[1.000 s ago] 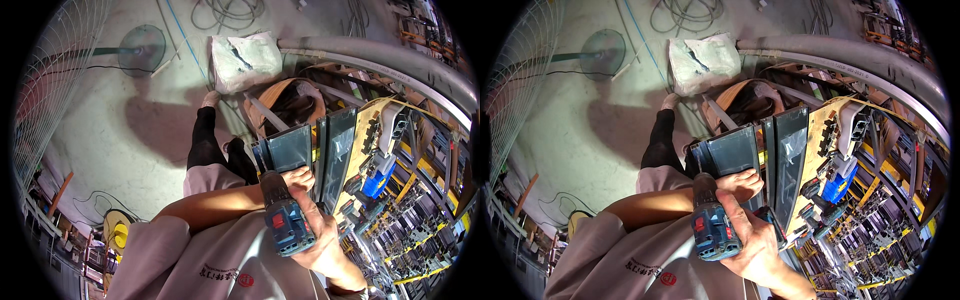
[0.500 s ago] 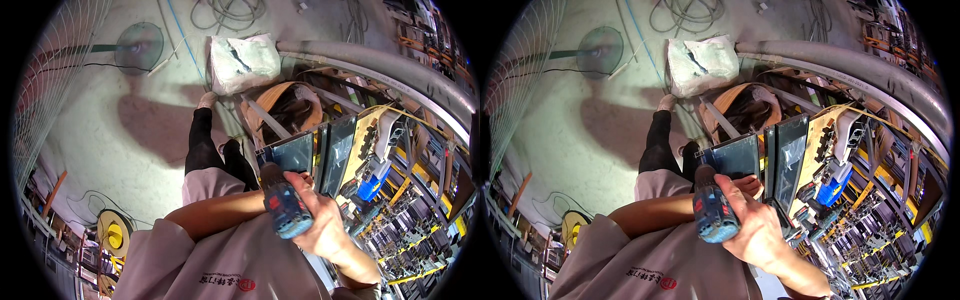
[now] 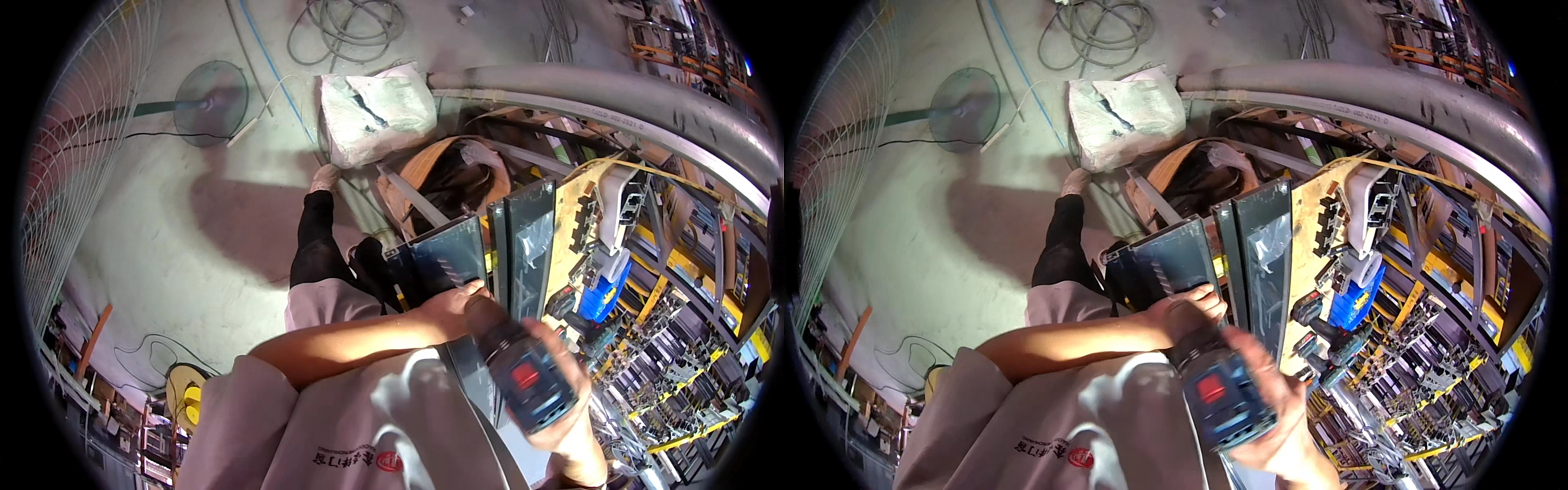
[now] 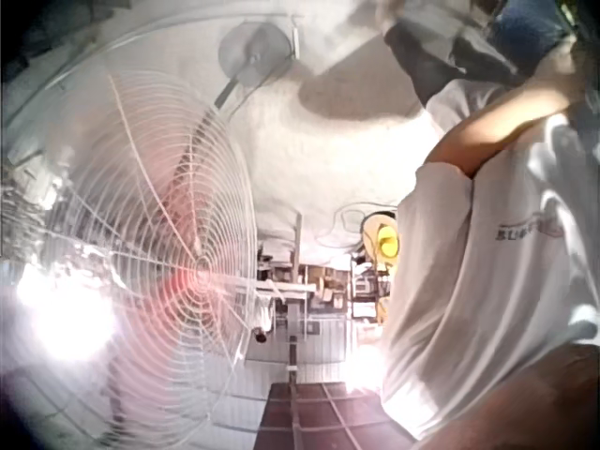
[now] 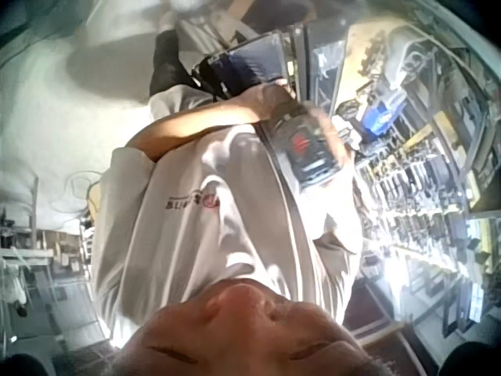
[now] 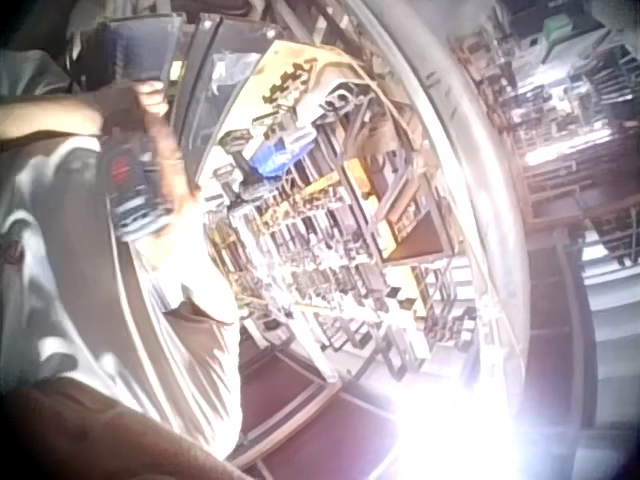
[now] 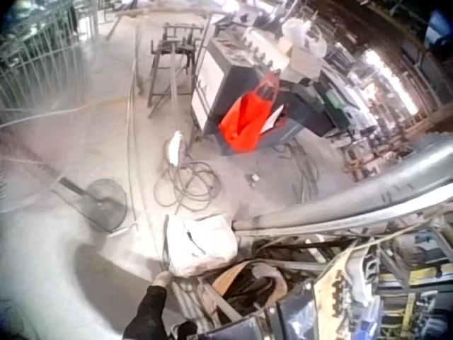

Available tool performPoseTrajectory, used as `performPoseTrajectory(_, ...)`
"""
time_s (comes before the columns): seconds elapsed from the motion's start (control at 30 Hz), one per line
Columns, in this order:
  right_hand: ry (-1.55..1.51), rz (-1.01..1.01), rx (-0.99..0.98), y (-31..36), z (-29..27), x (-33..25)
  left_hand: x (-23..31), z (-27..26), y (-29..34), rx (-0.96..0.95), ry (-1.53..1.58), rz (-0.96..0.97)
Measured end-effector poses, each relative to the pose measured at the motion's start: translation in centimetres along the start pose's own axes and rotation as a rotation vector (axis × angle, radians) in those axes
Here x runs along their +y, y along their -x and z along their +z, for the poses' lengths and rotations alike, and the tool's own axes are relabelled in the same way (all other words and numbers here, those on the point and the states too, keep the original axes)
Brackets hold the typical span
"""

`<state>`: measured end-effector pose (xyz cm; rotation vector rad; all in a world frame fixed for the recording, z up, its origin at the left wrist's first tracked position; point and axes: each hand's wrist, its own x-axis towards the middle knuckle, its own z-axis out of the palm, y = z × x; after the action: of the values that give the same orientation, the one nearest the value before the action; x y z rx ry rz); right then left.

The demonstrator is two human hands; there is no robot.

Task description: The person walks through a workshop to a workbench, positions a metal beam, and attaches components using a power drill and hand-tightening before helping a colleague move a long beam.

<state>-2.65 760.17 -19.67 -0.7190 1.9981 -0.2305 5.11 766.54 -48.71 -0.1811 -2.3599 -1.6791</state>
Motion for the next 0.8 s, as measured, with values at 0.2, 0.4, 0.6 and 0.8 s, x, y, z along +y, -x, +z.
performPoseTrajectory(0.2, -0.073, 0.033, 0.218, -2.1, -0.1, 4.4, -1.7, -0.6, -3.8, 0.061, -0.266, 0.105)
performPoseTrajectory(0.4, -0.042, -0.011, 0.15, -3.6, -1.6, 5.2, -2.9, -0.2, -4.4, 0.062, -2.179, 0.483)
performPoseTrajectory(0.6, -0.04, -0.023, 0.124, -4.4, -2.4, 6.0, -3.3, -0.7, -5.0, 0.098, -1.595, 0.465)
performPoseTrajectory(0.8, -0.02, -0.019, 0.089, -4.9, -3.1, 5.9, -3.6, 0.9, -4.7, 0.112, -1.979, 0.608)
